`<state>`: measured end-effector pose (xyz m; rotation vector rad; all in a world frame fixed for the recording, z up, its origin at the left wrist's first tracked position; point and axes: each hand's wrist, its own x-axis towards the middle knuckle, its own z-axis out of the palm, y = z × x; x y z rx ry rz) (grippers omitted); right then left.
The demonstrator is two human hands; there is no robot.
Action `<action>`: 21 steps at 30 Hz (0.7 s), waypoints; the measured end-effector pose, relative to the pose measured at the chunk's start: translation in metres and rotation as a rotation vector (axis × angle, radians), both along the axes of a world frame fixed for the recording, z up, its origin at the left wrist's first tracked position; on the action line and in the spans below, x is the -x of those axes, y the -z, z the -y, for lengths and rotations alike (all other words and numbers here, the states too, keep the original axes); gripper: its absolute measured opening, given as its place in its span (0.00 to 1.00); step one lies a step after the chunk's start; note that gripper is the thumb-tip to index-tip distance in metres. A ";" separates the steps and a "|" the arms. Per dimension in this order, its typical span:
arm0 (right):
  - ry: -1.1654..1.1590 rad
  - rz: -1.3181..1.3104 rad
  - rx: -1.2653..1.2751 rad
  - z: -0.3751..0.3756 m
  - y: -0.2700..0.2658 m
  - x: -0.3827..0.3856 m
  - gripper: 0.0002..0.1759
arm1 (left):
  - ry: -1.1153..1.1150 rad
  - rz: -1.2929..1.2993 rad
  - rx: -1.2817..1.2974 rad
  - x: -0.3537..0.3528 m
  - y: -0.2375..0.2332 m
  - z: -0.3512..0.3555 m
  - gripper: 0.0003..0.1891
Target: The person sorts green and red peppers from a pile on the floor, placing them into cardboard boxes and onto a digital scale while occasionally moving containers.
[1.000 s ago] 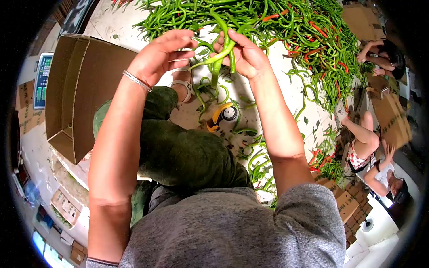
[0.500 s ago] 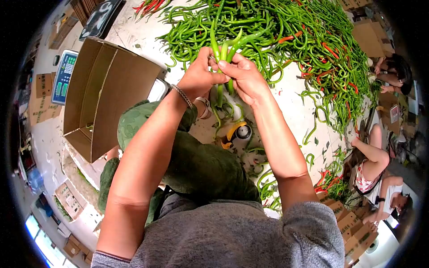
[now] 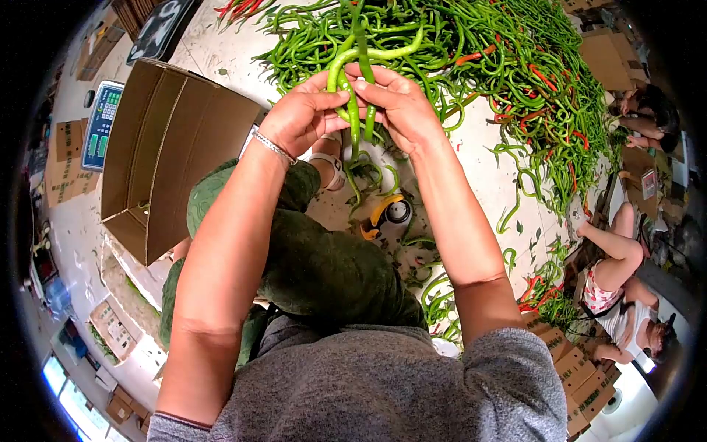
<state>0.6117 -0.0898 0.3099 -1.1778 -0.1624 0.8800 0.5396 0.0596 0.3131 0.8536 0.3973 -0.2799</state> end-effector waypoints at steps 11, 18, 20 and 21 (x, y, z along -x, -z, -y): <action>-0.061 -0.060 0.023 -0.002 0.013 -0.011 0.24 | -0.406 -0.241 -0.138 -0.002 0.021 -0.020 0.07; -0.138 0.245 0.710 0.098 0.097 -0.027 0.18 | -0.544 -0.057 -0.184 0.004 0.007 -0.043 0.06; -0.322 0.146 0.900 0.156 0.147 -0.017 0.13 | -0.648 0.039 -0.124 0.005 -0.003 -0.043 0.08; -0.563 0.121 0.826 0.201 0.191 -0.008 0.12 | -0.638 0.105 -0.071 0.006 -0.004 -0.046 0.10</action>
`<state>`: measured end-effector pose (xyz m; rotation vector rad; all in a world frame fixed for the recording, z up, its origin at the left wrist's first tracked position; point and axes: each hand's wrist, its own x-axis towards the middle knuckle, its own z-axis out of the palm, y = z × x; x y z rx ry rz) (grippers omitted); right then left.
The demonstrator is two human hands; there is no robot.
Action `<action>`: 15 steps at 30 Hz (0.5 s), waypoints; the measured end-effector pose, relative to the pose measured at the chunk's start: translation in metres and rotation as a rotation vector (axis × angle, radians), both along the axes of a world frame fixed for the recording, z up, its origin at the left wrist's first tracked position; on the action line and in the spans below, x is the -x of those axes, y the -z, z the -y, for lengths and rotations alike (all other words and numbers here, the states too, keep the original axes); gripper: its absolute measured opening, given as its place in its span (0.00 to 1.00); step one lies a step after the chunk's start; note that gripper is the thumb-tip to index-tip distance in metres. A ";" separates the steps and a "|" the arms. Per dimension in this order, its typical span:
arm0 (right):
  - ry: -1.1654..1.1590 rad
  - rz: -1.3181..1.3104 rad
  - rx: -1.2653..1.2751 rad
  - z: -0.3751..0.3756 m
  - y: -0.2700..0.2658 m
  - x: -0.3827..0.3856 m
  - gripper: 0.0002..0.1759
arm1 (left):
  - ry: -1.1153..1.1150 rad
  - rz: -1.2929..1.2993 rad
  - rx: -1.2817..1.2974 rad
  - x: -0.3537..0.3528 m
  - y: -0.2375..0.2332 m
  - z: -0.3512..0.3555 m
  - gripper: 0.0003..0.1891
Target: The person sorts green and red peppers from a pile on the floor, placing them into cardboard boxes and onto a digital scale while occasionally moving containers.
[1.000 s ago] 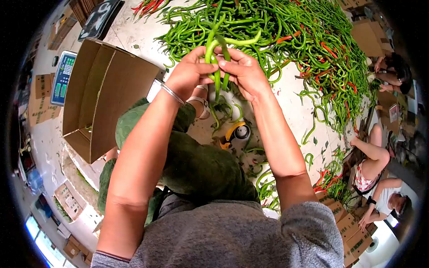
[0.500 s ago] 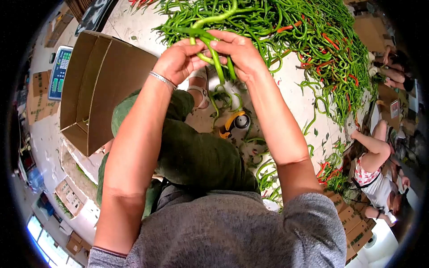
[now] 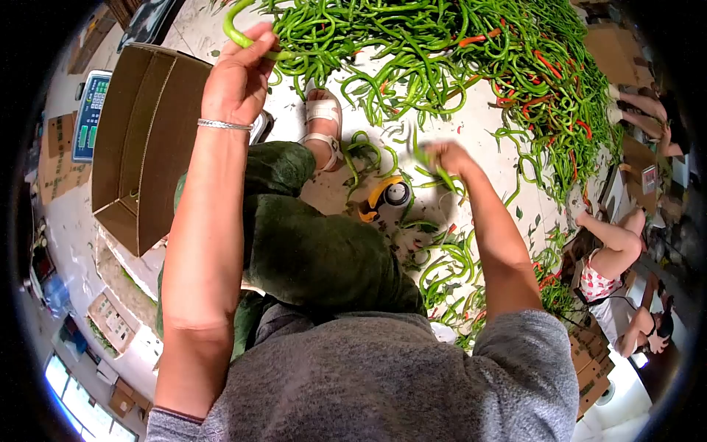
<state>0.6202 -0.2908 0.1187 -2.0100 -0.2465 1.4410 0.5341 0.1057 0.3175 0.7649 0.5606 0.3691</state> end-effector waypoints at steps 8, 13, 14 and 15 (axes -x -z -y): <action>0.084 0.173 -0.106 -0.028 0.068 0.018 0.05 | -0.019 0.270 -0.011 -0.016 -0.041 0.008 0.20; 0.121 0.797 -0.020 -0.143 0.085 -0.039 0.16 | 0.069 0.377 0.103 -0.030 -0.044 0.013 0.15; 0.178 0.765 -0.027 -0.163 0.092 -0.047 0.17 | 0.162 0.508 0.137 -0.033 -0.044 0.012 0.15; 0.282 0.789 -0.073 -0.176 0.116 -0.052 0.19 | 0.125 0.512 0.112 -0.034 -0.049 0.017 0.14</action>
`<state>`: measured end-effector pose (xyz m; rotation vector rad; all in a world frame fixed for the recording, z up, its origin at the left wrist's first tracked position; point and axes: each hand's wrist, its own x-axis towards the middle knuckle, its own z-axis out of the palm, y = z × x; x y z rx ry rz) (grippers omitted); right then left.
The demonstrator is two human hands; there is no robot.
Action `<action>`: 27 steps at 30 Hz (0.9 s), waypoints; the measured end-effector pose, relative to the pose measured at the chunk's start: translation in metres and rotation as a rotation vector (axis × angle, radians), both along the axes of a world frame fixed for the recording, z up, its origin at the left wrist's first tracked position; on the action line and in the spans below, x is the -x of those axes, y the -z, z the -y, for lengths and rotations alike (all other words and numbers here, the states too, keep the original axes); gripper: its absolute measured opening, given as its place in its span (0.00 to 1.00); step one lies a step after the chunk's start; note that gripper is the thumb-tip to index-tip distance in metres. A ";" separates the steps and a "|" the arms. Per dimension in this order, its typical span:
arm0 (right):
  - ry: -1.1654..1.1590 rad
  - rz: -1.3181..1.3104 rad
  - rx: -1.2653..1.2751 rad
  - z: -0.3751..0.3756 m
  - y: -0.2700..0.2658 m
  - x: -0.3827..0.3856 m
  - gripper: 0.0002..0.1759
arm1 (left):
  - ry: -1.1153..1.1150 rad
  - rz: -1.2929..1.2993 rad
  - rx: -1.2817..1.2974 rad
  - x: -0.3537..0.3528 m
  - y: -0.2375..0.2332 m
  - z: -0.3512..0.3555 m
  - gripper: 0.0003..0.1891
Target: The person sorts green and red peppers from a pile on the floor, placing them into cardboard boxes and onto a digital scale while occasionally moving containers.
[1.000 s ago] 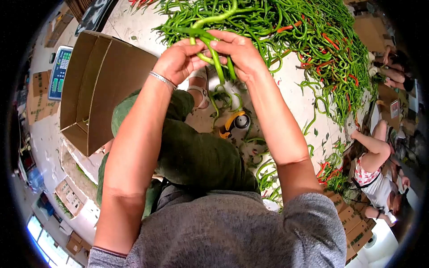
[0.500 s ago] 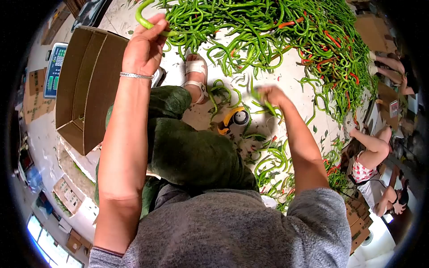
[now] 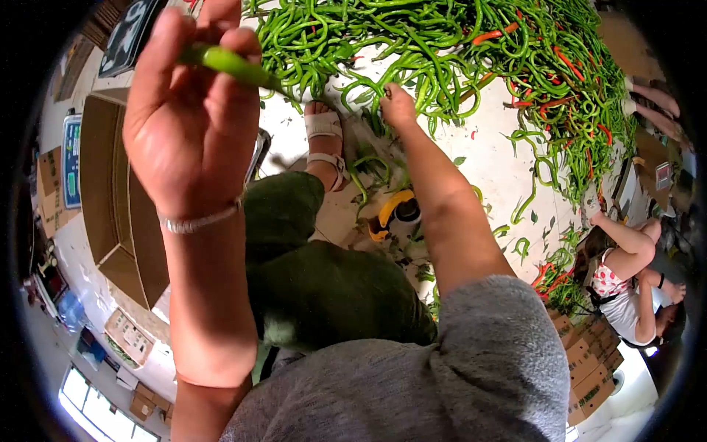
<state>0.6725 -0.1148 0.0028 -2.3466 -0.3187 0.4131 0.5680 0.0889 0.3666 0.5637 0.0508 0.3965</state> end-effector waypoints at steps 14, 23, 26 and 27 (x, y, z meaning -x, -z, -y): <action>0.665 -0.422 0.485 -0.074 0.018 -0.043 0.28 | -0.007 -0.377 -0.043 0.006 0.003 0.028 0.15; 0.498 -0.866 -0.493 0.011 -0.013 -0.013 0.21 | 0.034 -0.528 0.069 0.001 0.001 0.022 0.11; 0.440 -0.868 -0.672 0.038 -0.096 0.023 0.24 | 0.105 -0.617 0.054 -0.002 0.008 0.024 0.10; 0.359 -0.882 -0.774 0.041 -0.132 0.031 0.25 | 0.156 -0.625 0.005 -0.002 0.011 0.026 0.10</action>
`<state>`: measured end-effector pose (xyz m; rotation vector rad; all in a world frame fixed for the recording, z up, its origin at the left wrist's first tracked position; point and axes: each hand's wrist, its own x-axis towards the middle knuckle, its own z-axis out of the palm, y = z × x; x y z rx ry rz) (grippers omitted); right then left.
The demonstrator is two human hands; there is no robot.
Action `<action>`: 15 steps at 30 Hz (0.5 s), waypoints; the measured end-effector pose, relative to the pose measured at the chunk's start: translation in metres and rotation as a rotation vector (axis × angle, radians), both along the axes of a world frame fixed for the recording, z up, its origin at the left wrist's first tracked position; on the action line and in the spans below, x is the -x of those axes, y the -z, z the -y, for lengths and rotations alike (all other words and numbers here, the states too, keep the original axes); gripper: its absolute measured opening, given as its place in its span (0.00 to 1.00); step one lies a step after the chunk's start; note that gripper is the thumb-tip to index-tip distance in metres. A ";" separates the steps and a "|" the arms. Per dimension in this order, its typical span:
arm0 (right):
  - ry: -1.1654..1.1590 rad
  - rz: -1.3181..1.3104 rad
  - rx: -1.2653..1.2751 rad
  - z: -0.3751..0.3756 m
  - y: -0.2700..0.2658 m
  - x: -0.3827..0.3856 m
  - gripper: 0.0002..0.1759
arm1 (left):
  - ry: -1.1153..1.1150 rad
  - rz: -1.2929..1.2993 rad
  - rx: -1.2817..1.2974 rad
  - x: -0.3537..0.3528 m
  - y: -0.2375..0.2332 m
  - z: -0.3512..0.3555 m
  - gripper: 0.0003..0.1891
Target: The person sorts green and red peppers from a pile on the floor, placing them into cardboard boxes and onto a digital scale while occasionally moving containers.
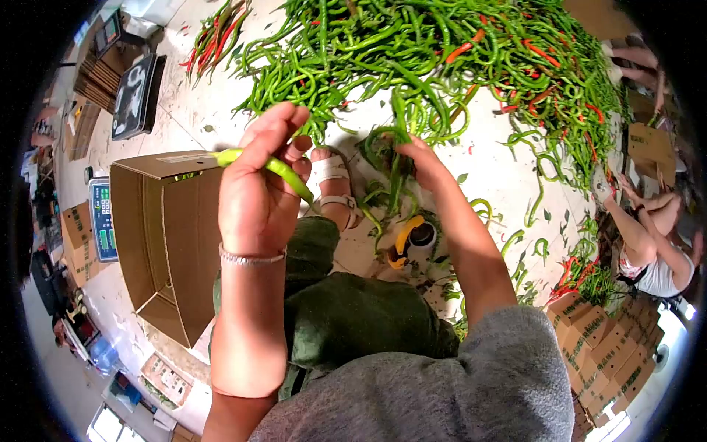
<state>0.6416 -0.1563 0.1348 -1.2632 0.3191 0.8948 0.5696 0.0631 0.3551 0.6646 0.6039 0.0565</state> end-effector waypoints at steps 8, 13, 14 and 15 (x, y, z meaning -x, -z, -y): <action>-0.026 0.827 0.492 -0.007 -0.132 0.030 0.26 | 0.756 -0.145 -0.303 0.021 0.007 0.045 0.15; -0.346 1.056 0.606 -0.039 -0.189 0.069 0.28 | 0.535 -0.155 -0.091 0.026 0.033 0.054 0.18; -0.196 1.190 0.456 -0.047 -0.183 0.081 0.29 | 0.413 -0.046 -0.074 0.026 0.026 0.055 0.18; -0.042 1.319 0.300 -0.055 -0.178 0.092 0.29 | 0.337 -0.126 0.007 0.025 0.018 0.053 0.17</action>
